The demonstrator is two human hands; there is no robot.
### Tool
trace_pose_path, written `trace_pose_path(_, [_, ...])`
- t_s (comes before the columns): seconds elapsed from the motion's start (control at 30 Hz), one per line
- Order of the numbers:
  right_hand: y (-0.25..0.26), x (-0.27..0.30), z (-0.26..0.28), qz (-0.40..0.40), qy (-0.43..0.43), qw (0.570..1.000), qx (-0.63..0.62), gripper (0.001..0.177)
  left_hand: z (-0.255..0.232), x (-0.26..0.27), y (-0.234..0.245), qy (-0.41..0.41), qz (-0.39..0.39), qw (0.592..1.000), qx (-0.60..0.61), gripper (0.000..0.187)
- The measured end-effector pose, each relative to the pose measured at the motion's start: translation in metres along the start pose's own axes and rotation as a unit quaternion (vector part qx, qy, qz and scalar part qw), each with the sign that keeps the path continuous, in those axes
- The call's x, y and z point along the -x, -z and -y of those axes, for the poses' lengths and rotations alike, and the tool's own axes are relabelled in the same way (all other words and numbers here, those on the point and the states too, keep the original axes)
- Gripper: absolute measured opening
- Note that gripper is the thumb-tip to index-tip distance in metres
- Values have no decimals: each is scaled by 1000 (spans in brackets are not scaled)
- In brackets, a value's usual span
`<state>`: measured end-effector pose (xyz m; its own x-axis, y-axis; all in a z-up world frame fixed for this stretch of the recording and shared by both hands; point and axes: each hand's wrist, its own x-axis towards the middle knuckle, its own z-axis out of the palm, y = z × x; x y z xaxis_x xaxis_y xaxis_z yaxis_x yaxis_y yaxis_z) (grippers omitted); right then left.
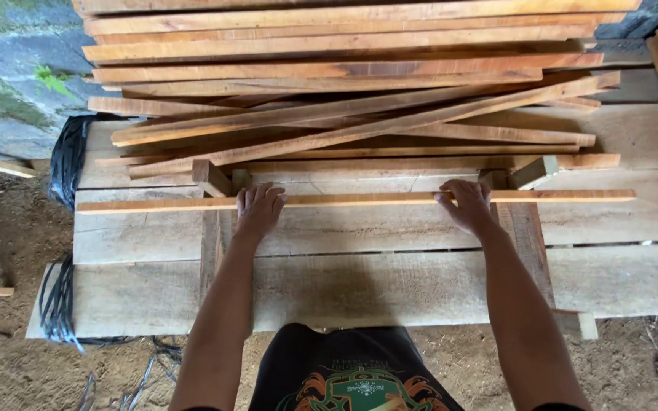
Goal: Bundling wood planks with plastic straps and then organizing additional planks on a wooden jig.
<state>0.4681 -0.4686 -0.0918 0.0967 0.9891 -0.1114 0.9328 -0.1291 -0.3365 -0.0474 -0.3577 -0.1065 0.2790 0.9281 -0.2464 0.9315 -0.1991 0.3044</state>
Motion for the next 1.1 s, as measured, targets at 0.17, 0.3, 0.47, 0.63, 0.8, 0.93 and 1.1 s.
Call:
trace_pose_path(0.17, [-11,6,0,-13,-23,999,22,42,0,0,-18,4,-40,999,-22,54])
trace_pose_path(0.3, [-22,16,-3,-81,0,995,50,43,-14,14,-10,26,-56,998,-22,49])
trace_pose_path(0.47, [-26,58,8,-65,-8,997,35,58,-29,61,-3,32,-48,998,-10,52])
trace_pose_path(0.63, [-30,64,10,-99,12,995,11,53,-24,56,-16,33,-73,997,-5,49])
trace_pose_path(0.8, [-31,58,16,-64,-78,994,37,49,-19,36,-30,51,-96,994,-33,40])
trace_pose_path(0.93, [-33,63,11,-118,-46,989,75,46,-23,42,-50,17,-206,974,-90,38])
trace_pose_path(1.1, [-64,72,-7,-305,44,935,177,44,-28,81,-55,-23,-386,907,-164,25])
